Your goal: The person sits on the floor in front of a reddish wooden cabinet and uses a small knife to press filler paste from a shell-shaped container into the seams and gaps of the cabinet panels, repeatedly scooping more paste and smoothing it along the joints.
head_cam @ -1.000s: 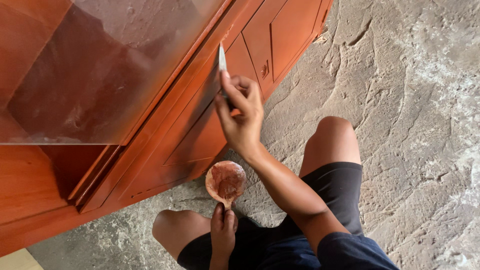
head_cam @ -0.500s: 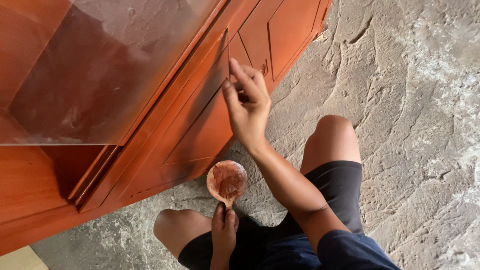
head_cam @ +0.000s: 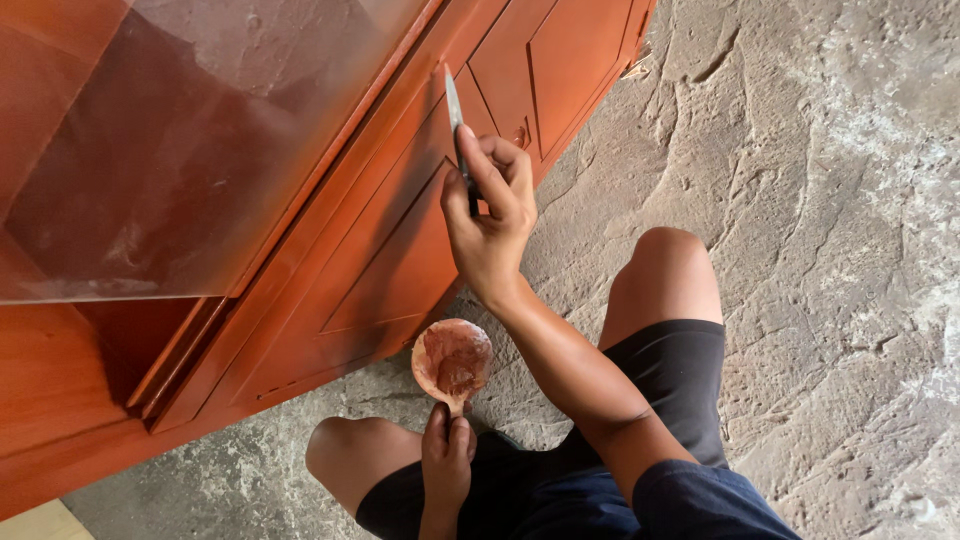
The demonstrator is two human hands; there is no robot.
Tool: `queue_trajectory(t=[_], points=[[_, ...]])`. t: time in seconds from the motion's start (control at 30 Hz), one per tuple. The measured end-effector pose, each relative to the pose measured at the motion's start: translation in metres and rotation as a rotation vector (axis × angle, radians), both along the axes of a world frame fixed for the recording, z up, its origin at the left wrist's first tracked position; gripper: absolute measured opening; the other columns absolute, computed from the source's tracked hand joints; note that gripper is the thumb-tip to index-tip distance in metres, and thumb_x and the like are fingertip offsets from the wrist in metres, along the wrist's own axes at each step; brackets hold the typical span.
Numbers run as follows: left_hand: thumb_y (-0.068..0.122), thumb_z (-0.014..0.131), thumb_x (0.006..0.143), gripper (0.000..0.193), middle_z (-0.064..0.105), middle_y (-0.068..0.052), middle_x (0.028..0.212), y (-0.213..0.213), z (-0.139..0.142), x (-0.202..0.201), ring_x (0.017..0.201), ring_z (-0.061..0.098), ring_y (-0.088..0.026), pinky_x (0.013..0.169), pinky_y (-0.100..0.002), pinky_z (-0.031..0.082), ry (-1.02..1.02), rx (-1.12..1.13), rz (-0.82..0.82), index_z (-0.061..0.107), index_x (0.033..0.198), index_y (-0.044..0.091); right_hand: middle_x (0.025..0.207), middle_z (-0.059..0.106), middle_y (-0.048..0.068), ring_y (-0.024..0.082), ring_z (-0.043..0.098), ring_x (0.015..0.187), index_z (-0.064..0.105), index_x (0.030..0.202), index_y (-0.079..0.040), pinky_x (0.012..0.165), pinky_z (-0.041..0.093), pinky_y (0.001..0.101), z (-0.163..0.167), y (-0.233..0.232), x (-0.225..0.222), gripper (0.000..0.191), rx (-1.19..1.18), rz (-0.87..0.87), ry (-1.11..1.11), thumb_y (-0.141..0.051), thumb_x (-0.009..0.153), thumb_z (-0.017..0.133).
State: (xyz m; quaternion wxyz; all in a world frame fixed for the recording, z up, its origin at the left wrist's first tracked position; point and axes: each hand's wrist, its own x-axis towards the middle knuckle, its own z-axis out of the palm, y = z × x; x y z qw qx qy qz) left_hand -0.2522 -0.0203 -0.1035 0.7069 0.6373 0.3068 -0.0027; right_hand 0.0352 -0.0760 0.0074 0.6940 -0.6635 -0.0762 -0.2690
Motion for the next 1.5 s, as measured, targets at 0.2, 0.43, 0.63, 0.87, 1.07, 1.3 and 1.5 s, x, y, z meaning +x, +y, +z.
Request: queue_trajectory(t=[0.2,0.43,0.63,0.87,1.07,1.3,1.5], points=[[0.004,0.048,0.097,0.026,0.043,0.001,0.064,0.0,-0.002,-0.001,0.05,0.038,-0.006,0.046,-0.023,0.032,0.032,-0.069,0.035,0.059,0.119,-0.003,0.119,0.059,0.004,0.008,0.062,0.093,0.068,0.136,-0.009,0.072,0.052,0.0214,0.0,0.003,0.0,0.039,0.039,0.03,0.002,0.006,0.1,0.07],[0.004,0.048,0.097,0.026,0.046,0.0,0.066,-0.001,-0.002,-0.002,0.051,0.041,-0.007,0.047,-0.024,0.034,-0.002,-0.053,0.027,0.058,0.119,-0.003,0.122,0.059,0.003,0.007,0.063,0.095,0.067,0.137,-0.009,0.072,0.056,0.0201,-0.001,0.0,0.0,0.039,0.028,0.093,0.001,0.004,0.1,0.071],[0.004,0.048,0.097,0.024,0.047,0.001,0.066,0.001,-0.002,-0.003,0.052,0.041,-0.007,0.047,-0.023,0.034,-0.005,-0.008,0.002,0.059,0.118,-0.003,0.124,0.059,0.004,0.006,0.063,0.093,0.064,0.142,-0.011,0.073,0.057,0.0198,0.0,-0.005,0.003,0.039,0.098,0.124,0.051,0.003,0.105,0.066],[0.003,0.049,0.097,0.021,0.044,0.001,0.065,0.001,-0.003,-0.002,0.051,0.039,-0.007,0.046,-0.023,0.033,-0.008,-0.056,0.036,0.057,0.116,-0.002,0.125,0.058,0.005,0.009,0.064,0.1,0.063,0.143,-0.011,0.075,0.059,0.0204,0.009,0.002,-0.008,0.042,0.072,0.173,0.037,0.002,0.104,0.069],[0.004,0.048,0.097,0.021,0.045,0.001,0.064,0.001,-0.004,-0.002,0.05,0.04,-0.007,0.046,-0.023,0.032,-0.008,-0.018,0.006,0.059,0.115,-0.002,0.123,0.055,0.005,0.008,0.061,0.094,0.064,0.139,-0.01,0.066,0.057,0.0196,0.009,0.011,-0.022,0.045,0.091,0.249,0.064,0.003,0.097,0.072],[0.004,0.048,0.099,0.018,0.045,0.001,0.066,-0.001,-0.004,-0.004,0.052,0.041,-0.007,0.046,-0.024,0.033,-0.032,-0.027,0.026,0.056,0.114,-0.003,0.116,0.057,0.001,0.004,0.056,0.086,0.066,0.143,-0.012,0.066,0.05,0.0186,-0.008,-0.008,-0.004,0.041,0.036,0.089,0.049,0.003,0.104,0.068],[0.003,0.048,0.096,0.023,0.046,0.001,0.066,-0.002,-0.002,-0.005,0.05,0.039,-0.006,0.045,-0.023,0.033,-0.011,-0.055,0.038,0.057,0.117,-0.002,0.13,0.056,0.005,0.005,0.06,0.087,0.063,0.143,-0.014,0.072,0.054,0.0212,-0.01,-0.008,0.024,0.04,0.215,0.156,0.028,0.002,0.106,0.063]])
